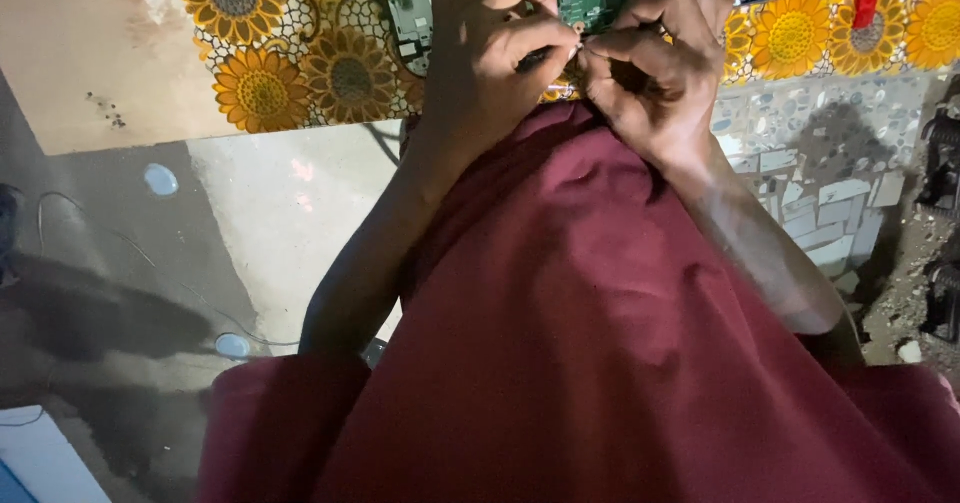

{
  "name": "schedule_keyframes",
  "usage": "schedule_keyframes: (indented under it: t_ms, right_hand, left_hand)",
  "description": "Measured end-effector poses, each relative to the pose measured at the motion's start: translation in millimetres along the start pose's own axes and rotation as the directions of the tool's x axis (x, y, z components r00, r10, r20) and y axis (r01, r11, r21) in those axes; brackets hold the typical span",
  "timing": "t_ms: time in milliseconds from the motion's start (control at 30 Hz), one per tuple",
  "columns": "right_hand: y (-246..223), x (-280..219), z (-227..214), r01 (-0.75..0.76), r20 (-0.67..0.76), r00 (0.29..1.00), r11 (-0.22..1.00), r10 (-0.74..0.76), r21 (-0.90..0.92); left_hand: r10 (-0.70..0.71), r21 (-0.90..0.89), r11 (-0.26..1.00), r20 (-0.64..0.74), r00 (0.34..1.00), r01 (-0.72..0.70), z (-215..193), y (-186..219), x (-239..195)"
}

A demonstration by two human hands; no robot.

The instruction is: The person works on the internal components of a disassembled laptop, specifically focusing on the motherboard area. They use their hands to carefully manipulate and connect small wires and ribbon cables to the circuit board.

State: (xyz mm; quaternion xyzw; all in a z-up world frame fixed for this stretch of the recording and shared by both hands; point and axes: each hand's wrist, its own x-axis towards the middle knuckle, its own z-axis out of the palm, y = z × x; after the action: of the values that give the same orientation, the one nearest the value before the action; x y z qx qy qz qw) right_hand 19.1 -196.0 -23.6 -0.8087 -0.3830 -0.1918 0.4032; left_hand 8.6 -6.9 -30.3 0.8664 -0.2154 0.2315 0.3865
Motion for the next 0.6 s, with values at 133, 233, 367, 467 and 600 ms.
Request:
schedule_keyframes:
  t_ms: [133, 233, 367, 467, 600]
  right_hand:
    - [4, -7, 0, 0.045, -0.004, 0.999, 0.991, -0.046, -0.123]
    - [3, -6, 0, 0.067, 0.010, 0.998, 0.990, -0.066, -0.121]
    - [4, -7, -2, 0.104, 0.042, 0.994, 0.985, -0.099, -0.135]
    - [10, -11, -1, 0.118, 0.061, 0.992, 0.982, -0.110, -0.150]
    - [23, -23, 4, 0.170, 0.019, 0.985, 0.972, -0.170, -0.163]
  left_hand:
    - [-0.024, -0.049, 0.999, 0.014, 1.000, 0.024, -4, 5, 0]
    - [-0.063, -0.063, 0.996, 0.045, 0.997, 0.066, -5, 6, 1]
    - [-0.021, -0.051, 0.998, 0.080, 0.997, 0.025, -8, 5, 4]
    - [-0.035, -0.036, 0.999, 0.115, 0.993, 0.039, -8, 5, 4]
    - [-0.023, -0.102, 0.994, 0.113, 0.993, 0.035, -11, 5, 6]
